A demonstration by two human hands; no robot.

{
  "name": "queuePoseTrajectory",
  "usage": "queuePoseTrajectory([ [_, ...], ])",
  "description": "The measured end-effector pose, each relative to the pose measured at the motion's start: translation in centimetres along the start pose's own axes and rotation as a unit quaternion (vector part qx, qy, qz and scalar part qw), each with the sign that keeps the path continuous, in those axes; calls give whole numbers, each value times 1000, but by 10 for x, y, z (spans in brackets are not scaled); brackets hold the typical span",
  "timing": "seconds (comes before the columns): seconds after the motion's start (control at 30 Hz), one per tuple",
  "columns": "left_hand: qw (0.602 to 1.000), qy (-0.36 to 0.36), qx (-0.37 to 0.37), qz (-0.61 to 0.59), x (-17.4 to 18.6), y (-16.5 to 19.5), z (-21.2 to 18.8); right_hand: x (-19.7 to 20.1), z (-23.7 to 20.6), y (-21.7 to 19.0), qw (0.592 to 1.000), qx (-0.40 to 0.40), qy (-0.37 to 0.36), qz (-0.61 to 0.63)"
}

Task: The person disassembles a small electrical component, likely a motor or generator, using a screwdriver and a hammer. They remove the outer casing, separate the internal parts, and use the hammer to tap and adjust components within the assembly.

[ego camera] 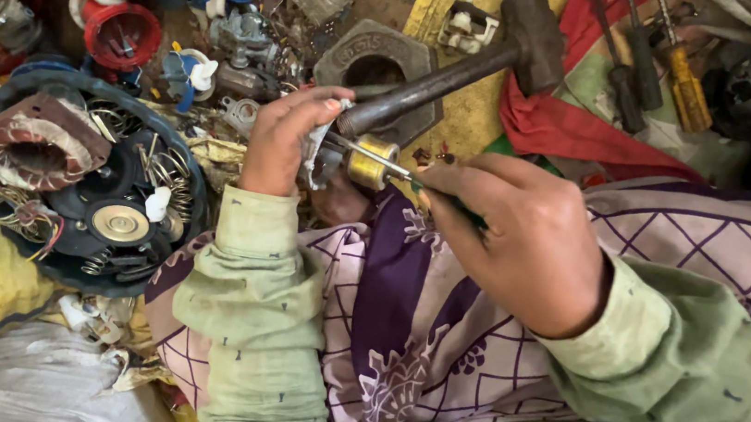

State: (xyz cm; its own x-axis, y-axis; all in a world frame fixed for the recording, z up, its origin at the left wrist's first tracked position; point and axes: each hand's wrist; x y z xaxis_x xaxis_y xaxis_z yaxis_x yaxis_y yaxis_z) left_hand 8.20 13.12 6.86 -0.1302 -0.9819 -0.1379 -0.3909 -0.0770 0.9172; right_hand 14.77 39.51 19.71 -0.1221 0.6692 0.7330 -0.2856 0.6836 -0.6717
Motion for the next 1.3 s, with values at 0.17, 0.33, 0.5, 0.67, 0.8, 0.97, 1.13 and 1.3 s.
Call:
queuePoseTrajectory([
  [0.17,996,69,-59,-16,-8,-5,-2,0,2,0,999,-42,-16,15],
  [0.33,982,152,-92,69,-1,7,-11,-10,6,-10,1000,-20,-19,13],
  [0.5,991,86,-103,-18,8,40,-44,-2,-5,-39,999,-5,-16,36],
  [0.67,988,-3,-106,-116,-6,80,-134,47,-58,-103,997,60,-45,-16],
  [0.8,964,-9,-54,-260,-36,78,-229,94,-139,-161,996,32,-40,-67],
  [0.97,975,16,-89,-204,-55,45,-367,115,-249,-202,996,2,-82,-33],
  [1.13,969,44,-91,-223,-65,12,-456,100,-340,-229,998,18,-44,-36],
  [1.3,954,-29,-77,-289,-70,-9,-461,100,-394,-246,996,74,-17,-40],
])
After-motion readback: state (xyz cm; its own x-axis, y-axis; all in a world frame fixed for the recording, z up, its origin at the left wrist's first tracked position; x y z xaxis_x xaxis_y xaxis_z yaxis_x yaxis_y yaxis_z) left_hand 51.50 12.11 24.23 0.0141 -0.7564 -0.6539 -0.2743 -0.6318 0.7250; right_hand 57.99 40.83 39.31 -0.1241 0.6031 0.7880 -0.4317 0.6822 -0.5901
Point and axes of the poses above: each hand's wrist, its own z-axis towards the middle knuckle, its own x-axis out of the back of the hand, y = z × x, and after that the axes turned 8 degrees about -z, right-handed
